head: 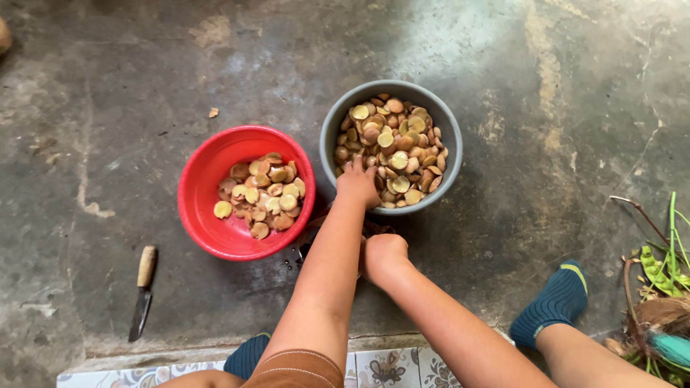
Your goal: The person sits on the floor and uses a stone pestle to crack nuts placed on a small wooden block. The cracked nuts are then transferred into a nearby red bowl.
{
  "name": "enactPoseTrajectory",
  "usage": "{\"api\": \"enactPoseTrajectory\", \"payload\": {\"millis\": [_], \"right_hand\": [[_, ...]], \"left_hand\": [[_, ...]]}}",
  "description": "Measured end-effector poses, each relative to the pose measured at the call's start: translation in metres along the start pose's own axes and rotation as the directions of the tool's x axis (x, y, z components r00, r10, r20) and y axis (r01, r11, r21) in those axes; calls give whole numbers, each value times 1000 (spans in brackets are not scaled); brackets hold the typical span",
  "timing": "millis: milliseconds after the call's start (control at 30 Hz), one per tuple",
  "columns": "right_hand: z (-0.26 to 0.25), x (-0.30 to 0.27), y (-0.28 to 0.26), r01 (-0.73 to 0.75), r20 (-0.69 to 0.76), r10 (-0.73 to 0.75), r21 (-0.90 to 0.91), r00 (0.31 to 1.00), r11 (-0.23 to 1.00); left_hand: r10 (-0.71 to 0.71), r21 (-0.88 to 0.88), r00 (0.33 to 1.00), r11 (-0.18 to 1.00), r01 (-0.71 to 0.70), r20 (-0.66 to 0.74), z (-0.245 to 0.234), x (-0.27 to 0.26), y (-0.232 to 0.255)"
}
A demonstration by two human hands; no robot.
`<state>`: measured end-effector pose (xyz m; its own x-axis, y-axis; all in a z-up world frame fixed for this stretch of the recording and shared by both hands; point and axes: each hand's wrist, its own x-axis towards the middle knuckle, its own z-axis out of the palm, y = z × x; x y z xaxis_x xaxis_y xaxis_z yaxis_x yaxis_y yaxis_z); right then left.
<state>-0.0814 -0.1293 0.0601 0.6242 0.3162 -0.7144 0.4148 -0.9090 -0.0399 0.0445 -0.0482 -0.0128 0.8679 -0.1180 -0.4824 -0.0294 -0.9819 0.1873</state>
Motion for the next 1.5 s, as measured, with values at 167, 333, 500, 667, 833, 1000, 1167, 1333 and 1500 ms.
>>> {"api": "enactPoseTrajectory", "payload": {"millis": [167, 333, 500, 667, 833, 1000, 1167, 1333, 1500], "right_hand": [[-7, -3, 6, 6, 15, -7, 44, 1000, 999], [-13, -7, 2, 40, -9, -39, 75, 999, 996], [-16, -7, 1, 17, 37, -20, 71, 999, 997], [-13, -6, 1, 19, 14, -20, 71, 1000, 997], [-11, -3, 1, 12, 11, -13, 61, 1000, 998], [-9, -3, 3, 37, -83, -26, 134, 996, 990], [-8, 0, 2, 8, -25, -5, 105, 1000, 994], [-4, 3, 3, 7, 18, -9, 64, 1000, 998], [-3, 2, 2, -15, 21, 14, 83, 1000, 996]], "left_hand": [[-138, 105, 969, 987, 118, 207, -4, 8, 10], [-110, 109, 966, 990, 87, 234, -12, 12, 11], [-2, 31, 969, 999, -6, 245, -11, 10, 4], [78, -45, 957, 997, -69, 278, -15, 7, 5], [61, -53, 963, 997, -49, 262, -15, 1, 11], [65, -59, 978, 997, -55, 197, -10, 2, 19], [102, -116, 981, 990, -84, 162, -12, -1, 17], [200, -176, 979, 963, -202, -31, -11, -10, 18], [187, -314, 969, 921, -231, -164, -4, -15, 19]]}}
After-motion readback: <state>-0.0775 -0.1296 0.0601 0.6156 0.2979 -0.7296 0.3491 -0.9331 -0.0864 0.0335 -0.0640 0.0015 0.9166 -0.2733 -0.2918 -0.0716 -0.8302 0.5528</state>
